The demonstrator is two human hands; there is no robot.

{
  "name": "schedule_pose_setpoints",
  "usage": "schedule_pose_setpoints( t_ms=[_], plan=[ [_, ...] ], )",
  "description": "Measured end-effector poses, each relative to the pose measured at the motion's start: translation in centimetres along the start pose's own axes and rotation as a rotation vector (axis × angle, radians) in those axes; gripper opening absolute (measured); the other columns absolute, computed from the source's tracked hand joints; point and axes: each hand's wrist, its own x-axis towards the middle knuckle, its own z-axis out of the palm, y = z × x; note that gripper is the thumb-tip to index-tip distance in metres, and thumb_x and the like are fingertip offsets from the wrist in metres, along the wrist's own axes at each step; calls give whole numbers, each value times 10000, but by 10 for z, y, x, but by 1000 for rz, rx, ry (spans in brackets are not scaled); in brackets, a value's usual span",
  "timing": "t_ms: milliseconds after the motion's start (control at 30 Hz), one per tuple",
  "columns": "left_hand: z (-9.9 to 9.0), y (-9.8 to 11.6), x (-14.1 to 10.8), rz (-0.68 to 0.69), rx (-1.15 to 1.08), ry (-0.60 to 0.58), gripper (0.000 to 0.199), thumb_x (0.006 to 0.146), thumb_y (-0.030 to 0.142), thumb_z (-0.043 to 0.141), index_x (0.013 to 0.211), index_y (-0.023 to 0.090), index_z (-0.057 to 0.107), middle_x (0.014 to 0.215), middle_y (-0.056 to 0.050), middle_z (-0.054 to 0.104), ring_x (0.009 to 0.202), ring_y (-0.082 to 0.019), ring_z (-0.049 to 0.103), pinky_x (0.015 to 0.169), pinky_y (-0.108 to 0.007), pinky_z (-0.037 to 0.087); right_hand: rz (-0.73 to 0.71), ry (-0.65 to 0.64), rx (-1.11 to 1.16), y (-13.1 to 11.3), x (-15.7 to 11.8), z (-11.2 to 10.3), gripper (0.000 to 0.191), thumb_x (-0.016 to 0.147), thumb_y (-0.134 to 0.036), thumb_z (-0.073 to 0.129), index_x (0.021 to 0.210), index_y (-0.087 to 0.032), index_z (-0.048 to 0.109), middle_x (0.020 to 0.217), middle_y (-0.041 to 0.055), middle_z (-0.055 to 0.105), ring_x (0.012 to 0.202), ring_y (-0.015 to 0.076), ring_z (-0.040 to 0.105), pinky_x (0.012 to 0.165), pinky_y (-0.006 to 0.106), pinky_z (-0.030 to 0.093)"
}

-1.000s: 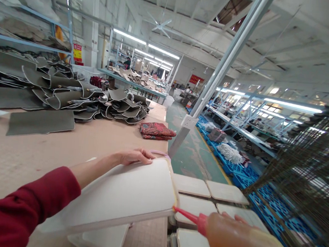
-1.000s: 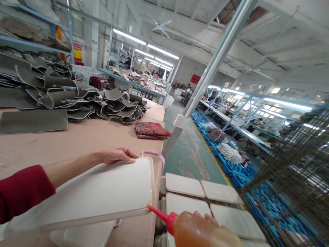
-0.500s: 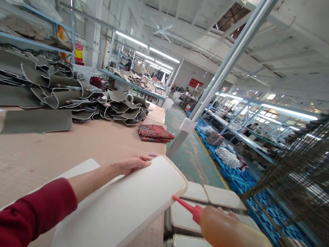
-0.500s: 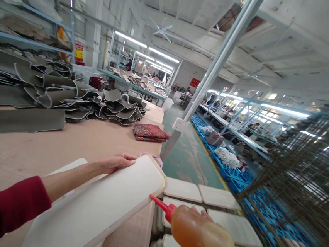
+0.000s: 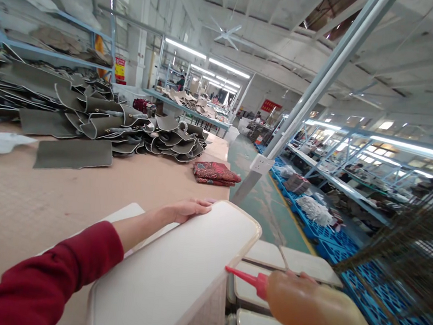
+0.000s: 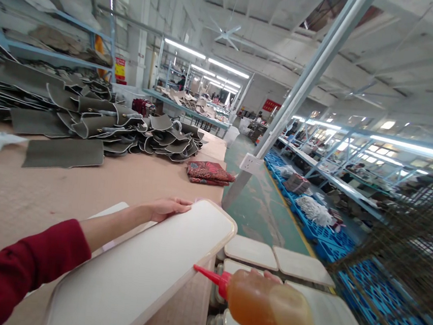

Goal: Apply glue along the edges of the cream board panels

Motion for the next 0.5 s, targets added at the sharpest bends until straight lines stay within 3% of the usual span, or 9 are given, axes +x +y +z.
schedule_pose_setpoints(
  t_ms=[200, 333, 500],
  plan=[
    [-3, 3, 5, -9, -22, 20, 422, 650, 188, 773, 1057, 166, 662, 827, -54, 737, 663, -153, 674, 633, -235, 542, -73, -63, 81, 19, 13, -4, 402, 861, -421, 547, 1182, -181, 512, 1187, 87, 541, 1004, 221, 561, 830, 449, 492],
    [-6, 4, 11, -25, -36, 47, 416, 644, 177, 776, 1043, 149, 663, 813, -67, 735, 659, -159, 671, 633, -252, 542, -77, -137, 148, 39, 18, -14, 454, 848, -498, 530, 1166, -175, 522, 1143, 92, 567, 967, 217, 580, 800, 441, 505],
    [-12, 6, 21, -36, -31, 60, 378, 634, 186, 784, 992, 137, 673, 798, -69, 730, 646, -162, 663, 647, -277, 541, -111, -140, 235, 64, 20, -22, 632, 656, -658, 564, 1121, -229, 573, 1035, 101, 637, 870, 344, 636, 651, 536, 532]
  ],
)
